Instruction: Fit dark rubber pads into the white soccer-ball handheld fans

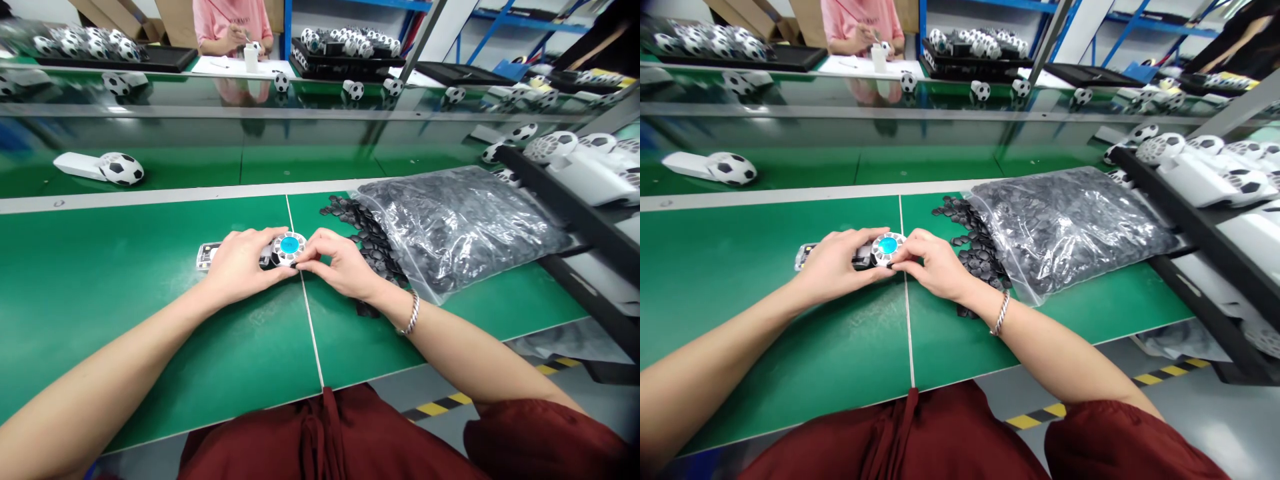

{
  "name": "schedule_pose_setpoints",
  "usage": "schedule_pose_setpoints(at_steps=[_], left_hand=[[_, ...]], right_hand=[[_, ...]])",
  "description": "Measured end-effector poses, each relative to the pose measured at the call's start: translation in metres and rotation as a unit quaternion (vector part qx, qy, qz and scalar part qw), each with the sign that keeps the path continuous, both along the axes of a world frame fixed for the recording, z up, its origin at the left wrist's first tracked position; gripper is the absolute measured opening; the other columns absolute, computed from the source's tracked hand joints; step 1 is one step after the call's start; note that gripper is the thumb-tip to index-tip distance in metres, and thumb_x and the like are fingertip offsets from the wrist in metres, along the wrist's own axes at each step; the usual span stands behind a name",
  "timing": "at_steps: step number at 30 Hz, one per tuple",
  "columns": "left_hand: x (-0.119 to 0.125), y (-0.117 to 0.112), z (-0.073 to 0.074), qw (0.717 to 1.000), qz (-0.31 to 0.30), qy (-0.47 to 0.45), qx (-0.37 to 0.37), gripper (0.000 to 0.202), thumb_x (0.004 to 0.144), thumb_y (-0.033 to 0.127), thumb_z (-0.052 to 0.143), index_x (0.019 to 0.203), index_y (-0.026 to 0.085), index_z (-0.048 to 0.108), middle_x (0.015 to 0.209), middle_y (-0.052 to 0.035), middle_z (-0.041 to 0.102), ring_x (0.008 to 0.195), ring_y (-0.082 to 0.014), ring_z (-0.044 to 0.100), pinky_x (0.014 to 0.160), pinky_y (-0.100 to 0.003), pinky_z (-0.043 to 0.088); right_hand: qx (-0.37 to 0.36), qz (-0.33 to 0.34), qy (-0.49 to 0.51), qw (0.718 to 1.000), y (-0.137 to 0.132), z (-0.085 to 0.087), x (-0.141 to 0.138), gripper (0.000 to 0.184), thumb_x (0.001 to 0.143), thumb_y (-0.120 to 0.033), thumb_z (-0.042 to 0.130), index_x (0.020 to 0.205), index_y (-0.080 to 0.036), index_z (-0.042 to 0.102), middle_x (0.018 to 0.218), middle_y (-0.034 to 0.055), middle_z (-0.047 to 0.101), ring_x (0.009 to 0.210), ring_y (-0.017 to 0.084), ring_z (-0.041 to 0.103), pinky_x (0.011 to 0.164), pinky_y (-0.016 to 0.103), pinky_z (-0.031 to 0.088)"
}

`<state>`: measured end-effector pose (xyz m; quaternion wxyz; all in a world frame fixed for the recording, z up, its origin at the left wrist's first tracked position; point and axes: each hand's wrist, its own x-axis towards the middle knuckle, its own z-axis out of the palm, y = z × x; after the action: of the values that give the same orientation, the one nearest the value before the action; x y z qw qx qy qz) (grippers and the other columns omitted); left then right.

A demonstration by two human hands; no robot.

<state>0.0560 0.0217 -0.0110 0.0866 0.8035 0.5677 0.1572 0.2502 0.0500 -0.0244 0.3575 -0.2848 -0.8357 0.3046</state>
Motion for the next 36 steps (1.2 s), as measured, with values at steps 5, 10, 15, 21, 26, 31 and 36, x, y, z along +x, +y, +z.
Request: schedule_pose_setpoints(at_steps=[5, 10, 15, 21, 26, 31, 36], left_hand=[[0.001, -0.001, 0.000, 1.000, 0.001, -0.009, 0.004, 0.062, 0.071, 0.058, 0.056, 0.121, 0.023, 0.050, 0.113, -0.0048, 0.063, 0.097, -0.0269, 0.058, 0.081, -0.039, 0.041], [0.002, -0.002, 0.001, 1.000, 0.006, -0.014, 0.007, 0.060, 0.070, 0.056, 0.058, 0.121, 0.025, 0.050, 0.109, -0.0038, 0.064, 0.093, -0.0267, 0.059, 0.078, -0.038, 0.041], [0.004, -0.004, -0.001, 1.000, 0.014, -0.019, 0.016, 0.058, 0.069, 0.054, 0.060, 0.120, 0.027, 0.051, 0.104, -0.0035, 0.066, 0.090, -0.0250, 0.059, 0.076, -0.037, 0.041], [0.005, -0.002, -0.002, 0.999, 0.027, -0.013, 0.021, 0.061, 0.069, 0.058, 0.058, 0.120, 0.025, 0.051, 0.108, -0.0051, 0.065, 0.092, -0.0265, 0.059, 0.079, -0.038, 0.040], [0.002, 0.003, 0.002, 0.999, 0.020, -0.018, -0.019, 0.062, 0.067, 0.059, 0.059, 0.118, 0.026, 0.052, 0.105, -0.0033, 0.066, 0.092, -0.0259, 0.060, 0.078, -0.037, 0.042], [-0.001, 0.004, 0.001, 0.999, 0.017, -0.032, -0.023, 0.061, 0.069, 0.059, 0.057, 0.120, 0.026, 0.051, 0.112, -0.0037, 0.064, 0.097, -0.0256, 0.059, 0.083, -0.038, 0.042], [0.001, 0.003, 0.002, 0.999, 0.025, -0.026, -0.025, 0.063, 0.067, 0.061, 0.059, 0.120, 0.027, 0.051, 0.111, -0.0034, 0.064, 0.095, -0.0258, 0.060, 0.083, -0.039, 0.042]], right_hand=[[-0.018, -0.015, 0.013, 1.000, 0.003, -0.003, 0.000, 0.014, 0.071, -0.026, 0.069, 0.080, -0.018, 0.061, 0.078, 0.0004, 0.055, 0.073, 0.012, 0.054, 0.068, 0.028, 0.049], [-0.029, -0.004, 0.000, 1.000, 0.005, -0.002, 0.000, 0.037, 0.072, -0.027, 0.068, 0.107, -0.021, 0.056, 0.115, 0.0074, 0.055, 0.109, 0.021, 0.051, 0.082, 0.035, 0.051], [-0.062, 0.021, -0.018, 0.998, 0.007, -0.001, 0.001, 0.041, 0.074, -0.023, 0.066, 0.114, -0.022, 0.054, 0.117, 0.0063, 0.058, 0.107, 0.019, 0.055, 0.084, 0.035, 0.052], [-0.039, 0.046, -0.035, 0.998, 0.014, 0.004, 0.001, 0.036, 0.075, -0.023, 0.065, 0.110, -0.022, 0.057, 0.113, 0.0066, 0.059, 0.106, 0.020, 0.054, 0.085, 0.036, 0.051], [-0.020, 0.038, -0.004, 0.999, 0.011, 0.001, -0.002, 0.008, 0.077, -0.019, 0.063, 0.083, -0.023, 0.067, 0.116, 0.0045, 0.056, 0.114, 0.019, 0.049, 0.099, 0.041, 0.038], [-0.031, 0.018, 0.021, 0.999, 0.005, -0.006, -0.002, 0.007, 0.077, -0.020, 0.064, 0.082, -0.023, 0.068, 0.116, 0.0051, 0.055, 0.115, 0.019, 0.048, 0.100, 0.041, 0.037], [-0.060, 0.011, 0.050, 0.997, 0.005, -0.011, 0.000, 0.004, 0.076, -0.022, 0.065, 0.079, -0.021, 0.065, 0.115, 0.0061, 0.055, 0.115, 0.019, 0.049, 0.099, 0.040, 0.039]])
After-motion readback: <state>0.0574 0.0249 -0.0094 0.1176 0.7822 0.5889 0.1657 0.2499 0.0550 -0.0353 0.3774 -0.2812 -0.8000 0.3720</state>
